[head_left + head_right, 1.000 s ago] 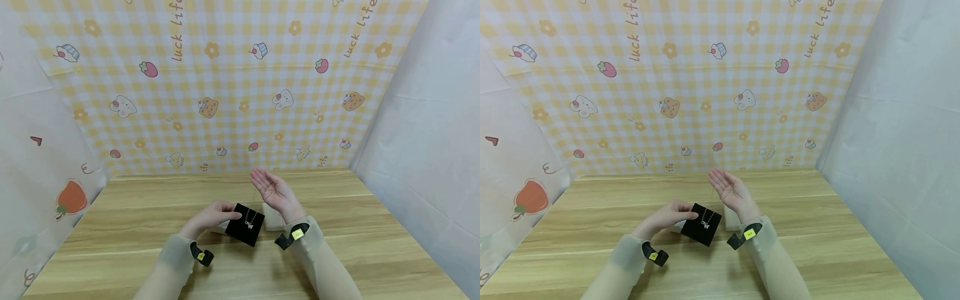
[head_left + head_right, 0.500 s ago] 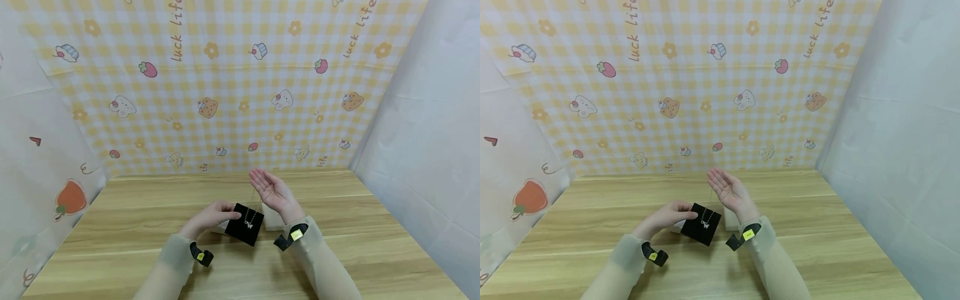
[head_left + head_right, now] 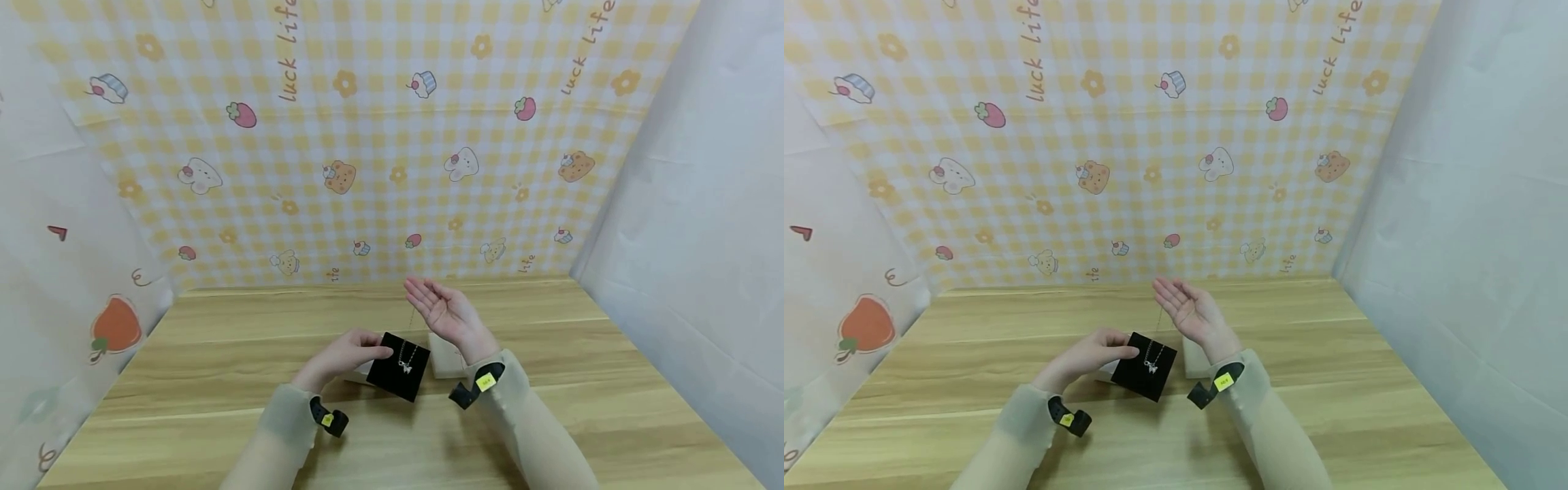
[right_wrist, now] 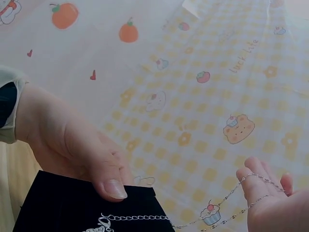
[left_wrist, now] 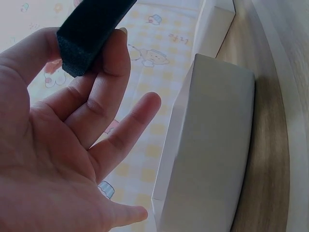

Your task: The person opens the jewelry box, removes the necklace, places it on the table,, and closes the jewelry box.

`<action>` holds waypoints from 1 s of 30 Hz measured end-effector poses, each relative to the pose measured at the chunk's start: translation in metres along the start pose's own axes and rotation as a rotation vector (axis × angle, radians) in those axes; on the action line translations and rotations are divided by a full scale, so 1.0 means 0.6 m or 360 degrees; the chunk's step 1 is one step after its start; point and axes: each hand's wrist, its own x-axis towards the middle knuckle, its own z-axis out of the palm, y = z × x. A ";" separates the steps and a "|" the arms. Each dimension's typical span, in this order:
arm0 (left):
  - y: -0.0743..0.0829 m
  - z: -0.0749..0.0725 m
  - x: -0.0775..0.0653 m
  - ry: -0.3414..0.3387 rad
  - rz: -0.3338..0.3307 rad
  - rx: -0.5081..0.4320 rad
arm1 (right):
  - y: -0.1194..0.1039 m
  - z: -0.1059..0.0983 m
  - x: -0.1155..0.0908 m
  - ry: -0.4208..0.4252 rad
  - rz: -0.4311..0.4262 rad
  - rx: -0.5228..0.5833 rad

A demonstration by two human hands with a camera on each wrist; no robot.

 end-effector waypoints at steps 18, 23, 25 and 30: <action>0.002 0.001 -0.001 0.0015 0.0002 0.0012 | -0.013 0.016 -0.008 -0.0082 0.0031 0.0063; 0.003 0.001 -0.002 0.0022 -0.0005 -0.0007 | -0.014 0.023 -0.010 -0.0091 0.0026 0.0045; 0.002 0.001 -0.002 0.0023 0.0005 -0.0007 | -0.014 0.025 -0.010 -0.0092 0.0024 0.0034; 0.002 0.000 -0.003 0.0032 0.0039 0.0000 | -0.013 0.030 -0.009 -0.0106 0.0023 0.0017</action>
